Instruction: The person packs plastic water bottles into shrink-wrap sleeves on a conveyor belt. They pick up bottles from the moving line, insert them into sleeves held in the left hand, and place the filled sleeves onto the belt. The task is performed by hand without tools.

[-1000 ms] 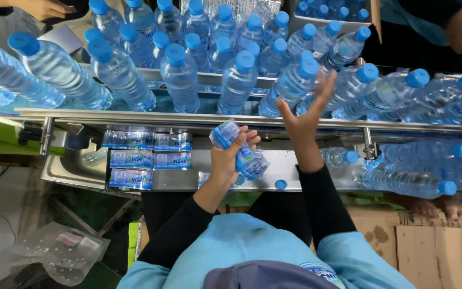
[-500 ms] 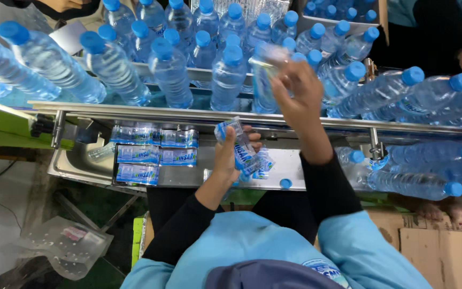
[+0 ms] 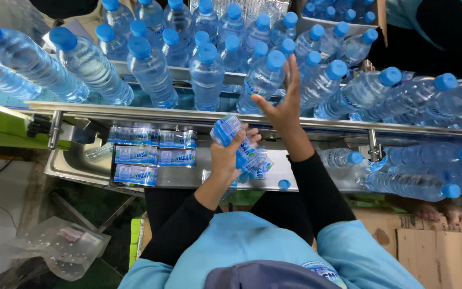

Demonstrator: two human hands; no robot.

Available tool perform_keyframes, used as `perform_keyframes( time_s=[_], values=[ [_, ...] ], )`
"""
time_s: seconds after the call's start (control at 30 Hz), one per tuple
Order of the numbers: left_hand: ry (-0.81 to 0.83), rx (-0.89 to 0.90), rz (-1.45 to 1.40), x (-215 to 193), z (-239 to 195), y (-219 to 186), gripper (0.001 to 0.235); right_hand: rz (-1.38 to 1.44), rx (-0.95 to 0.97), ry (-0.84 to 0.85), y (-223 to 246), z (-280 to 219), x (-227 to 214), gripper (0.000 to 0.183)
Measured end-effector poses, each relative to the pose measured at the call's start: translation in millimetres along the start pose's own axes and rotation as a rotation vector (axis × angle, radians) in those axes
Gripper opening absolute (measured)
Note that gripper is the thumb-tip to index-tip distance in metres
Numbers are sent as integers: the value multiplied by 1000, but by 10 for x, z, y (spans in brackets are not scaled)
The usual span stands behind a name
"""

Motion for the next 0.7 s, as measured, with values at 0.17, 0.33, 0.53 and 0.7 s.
perform_keyframes(
  time_s=[0.17,0.33,0.53,0.7],
  values=[
    [-9,58,-83,-23,164,177,24,-61,65,-142,-150,-228,-188,101],
    [2,88,-27,44,140,213,24,-114,54,-232,-56,-280,-389,105],
    [-158,153,174,-55,253,418,20,-31,-29,-108,745,-463,-385,48],
    [29,-69,-136,54,171,457,54,925,658,-219,-142,-524,-505,13]
  ],
)
Point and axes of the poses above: each hand's wrist, its own z-axis towards the middle knuckle, its own x-axis out of the palm, y = z × x, the point moved 4 cm from there along z, towards the middle knuckle, and after that the axes turned 12 degrees about -y, right-handed, at the moved point
